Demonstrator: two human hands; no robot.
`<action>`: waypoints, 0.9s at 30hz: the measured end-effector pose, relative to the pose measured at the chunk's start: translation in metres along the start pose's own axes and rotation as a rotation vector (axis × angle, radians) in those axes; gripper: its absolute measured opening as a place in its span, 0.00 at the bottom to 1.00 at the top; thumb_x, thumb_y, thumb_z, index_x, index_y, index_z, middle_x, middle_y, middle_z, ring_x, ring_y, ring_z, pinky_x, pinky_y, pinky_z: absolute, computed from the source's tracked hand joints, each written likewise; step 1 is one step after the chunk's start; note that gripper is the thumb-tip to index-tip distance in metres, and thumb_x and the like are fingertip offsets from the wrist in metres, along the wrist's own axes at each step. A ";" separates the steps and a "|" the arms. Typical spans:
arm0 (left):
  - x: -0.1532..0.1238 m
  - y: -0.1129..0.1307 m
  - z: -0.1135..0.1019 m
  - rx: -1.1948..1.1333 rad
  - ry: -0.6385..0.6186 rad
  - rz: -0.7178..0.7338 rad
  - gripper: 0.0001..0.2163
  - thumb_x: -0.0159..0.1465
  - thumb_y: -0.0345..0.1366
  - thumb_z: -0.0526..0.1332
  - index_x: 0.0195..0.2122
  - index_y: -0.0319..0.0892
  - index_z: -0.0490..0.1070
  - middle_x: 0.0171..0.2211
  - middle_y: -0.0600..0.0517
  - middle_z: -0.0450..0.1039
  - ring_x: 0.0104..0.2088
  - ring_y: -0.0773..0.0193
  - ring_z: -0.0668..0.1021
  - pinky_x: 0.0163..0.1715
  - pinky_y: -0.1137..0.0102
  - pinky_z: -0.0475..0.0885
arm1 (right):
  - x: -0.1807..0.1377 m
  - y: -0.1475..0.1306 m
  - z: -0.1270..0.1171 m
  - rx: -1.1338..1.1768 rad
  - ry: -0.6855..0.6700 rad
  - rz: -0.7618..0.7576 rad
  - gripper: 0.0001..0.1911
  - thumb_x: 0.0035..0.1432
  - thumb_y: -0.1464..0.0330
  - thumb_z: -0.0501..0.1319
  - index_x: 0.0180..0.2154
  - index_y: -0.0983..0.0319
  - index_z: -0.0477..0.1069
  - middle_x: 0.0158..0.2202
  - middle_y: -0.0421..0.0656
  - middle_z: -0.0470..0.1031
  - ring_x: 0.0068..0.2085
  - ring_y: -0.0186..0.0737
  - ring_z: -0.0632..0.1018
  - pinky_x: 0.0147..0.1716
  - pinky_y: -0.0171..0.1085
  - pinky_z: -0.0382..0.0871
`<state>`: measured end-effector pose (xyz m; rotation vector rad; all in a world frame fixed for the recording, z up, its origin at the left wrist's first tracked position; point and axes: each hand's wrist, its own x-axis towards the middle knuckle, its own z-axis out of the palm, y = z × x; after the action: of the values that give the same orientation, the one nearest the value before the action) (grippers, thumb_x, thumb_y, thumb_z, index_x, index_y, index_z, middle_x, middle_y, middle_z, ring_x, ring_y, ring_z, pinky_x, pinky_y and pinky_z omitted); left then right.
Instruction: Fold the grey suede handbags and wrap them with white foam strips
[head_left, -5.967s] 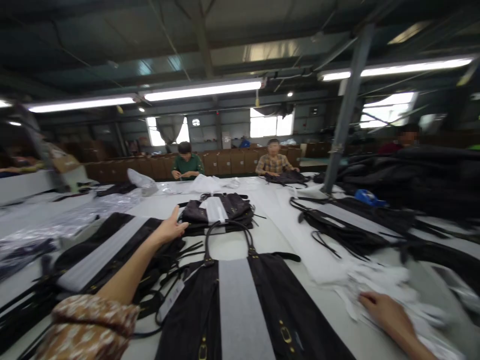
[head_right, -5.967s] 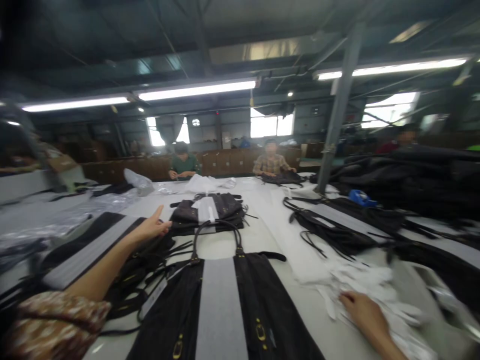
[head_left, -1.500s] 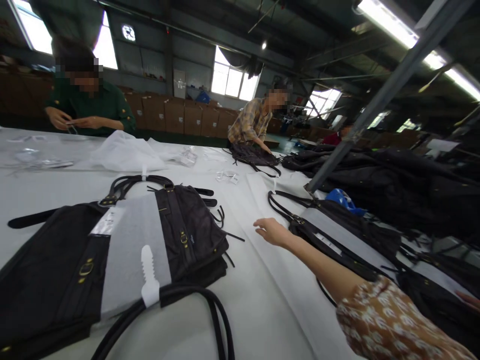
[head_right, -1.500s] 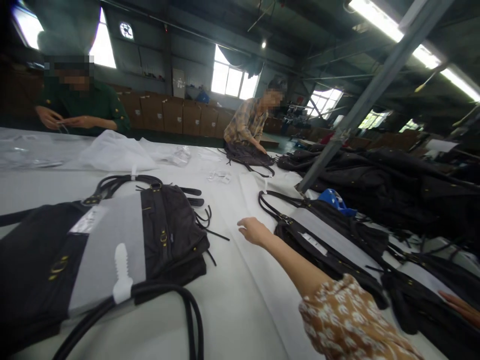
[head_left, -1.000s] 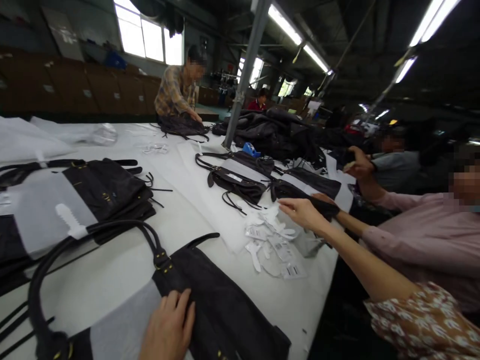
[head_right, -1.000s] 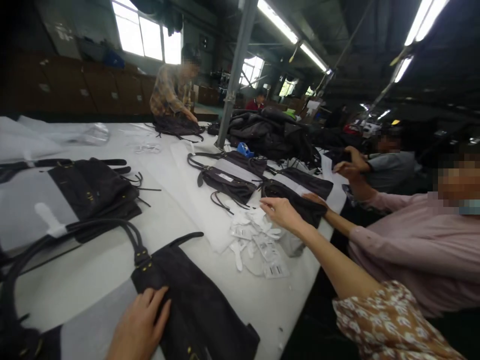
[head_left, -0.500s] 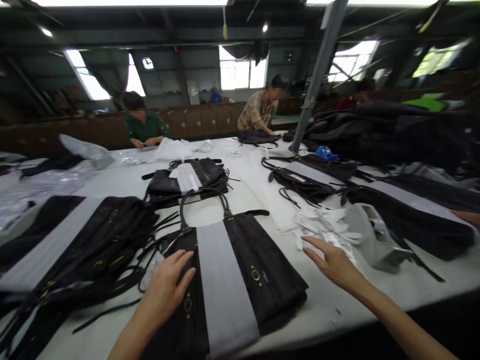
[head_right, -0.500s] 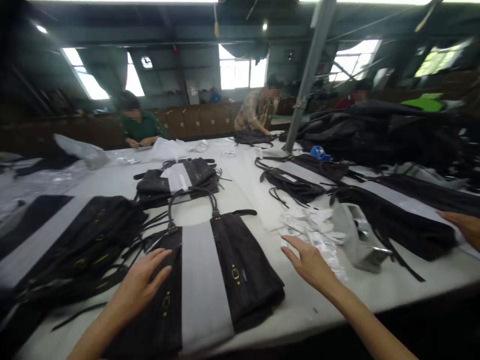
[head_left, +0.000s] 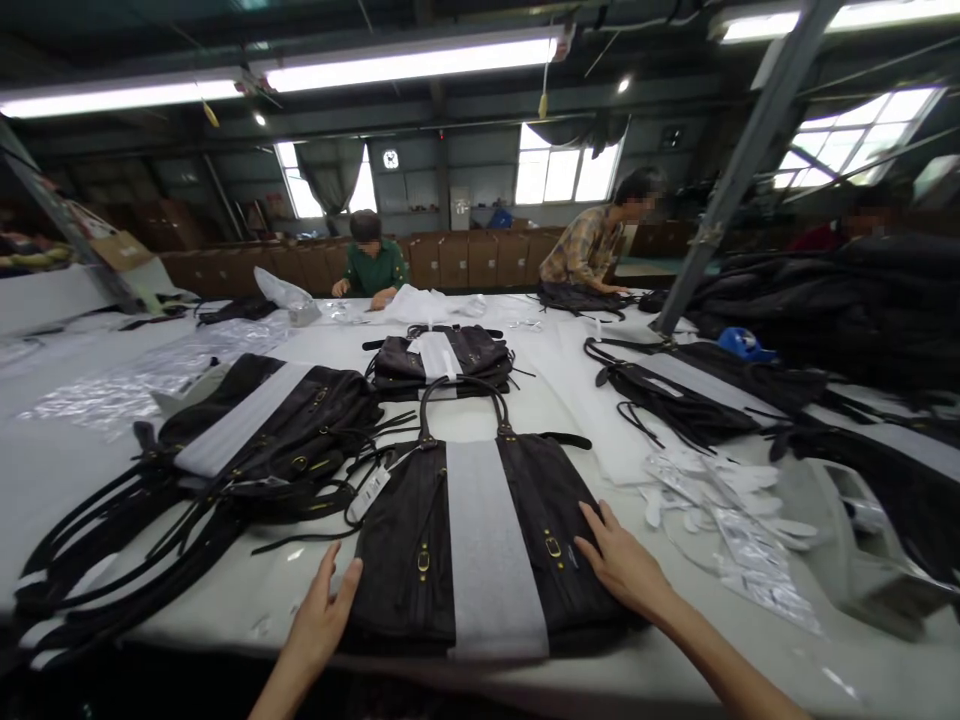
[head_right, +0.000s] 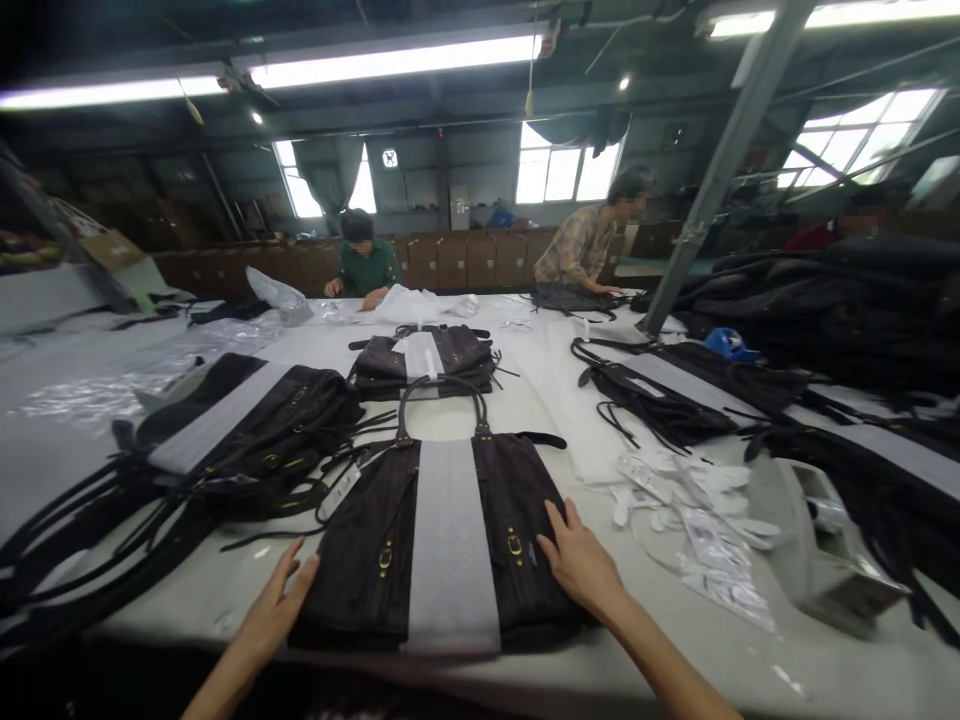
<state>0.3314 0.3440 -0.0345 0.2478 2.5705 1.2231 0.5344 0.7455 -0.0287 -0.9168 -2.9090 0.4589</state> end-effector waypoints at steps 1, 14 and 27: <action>0.000 0.000 0.002 0.003 -0.016 -0.010 0.30 0.65 0.54 0.46 0.63 0.41 0.51 0.59 0.38 0.62 0.60 0.50 0.65 0.57 0.55 0.62 | -0.001 0.004 0.004 0.012 -0.007 0.027 0.31 0.62 0.60 0.48 0.63 0.67 0.55 0.64 0.59 0.53 0.58 0.57 0.67 0.54 0.50 0.64; -0.003 -0.049 0.035 0.250 0.212 0.265 0.27 0.66 0.45 0.47 0.61 0.35 0.55 0.45 0.39 0.66 0.47 0.49 0.72 0.50 0.51 0.68 | -0.009 0.008 0.030 0.039 0.100 0.143 0.38 0.61 0.50 0.46 0.64 0.66 0.45 0.48 0.56 0.71 0.47 0.56 0.75 0.44 0.49 0.69; 0.016 0.017 -0.013 -0.249 -0.484 -0.266 0.33 0.54 0.57 0.59 0.49 0.31 0.69 0.42 0.42 0.78 0.45 0.51 0.78 0.49 0.63 0.71 | 0.018 0.027 0.015 0.245 -0.047 0.349 0.32 0.46 0.46 0.59 0.43 0.64 0.72 0.38 0.53 0.79 0.42 0.58 0.79 0.38 0.45 0.72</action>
<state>0.3123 0.3495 -0.0158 0.1233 1.9501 1.1929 0.5321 0.7729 -0.0519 -1.3879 -2.6503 0.8459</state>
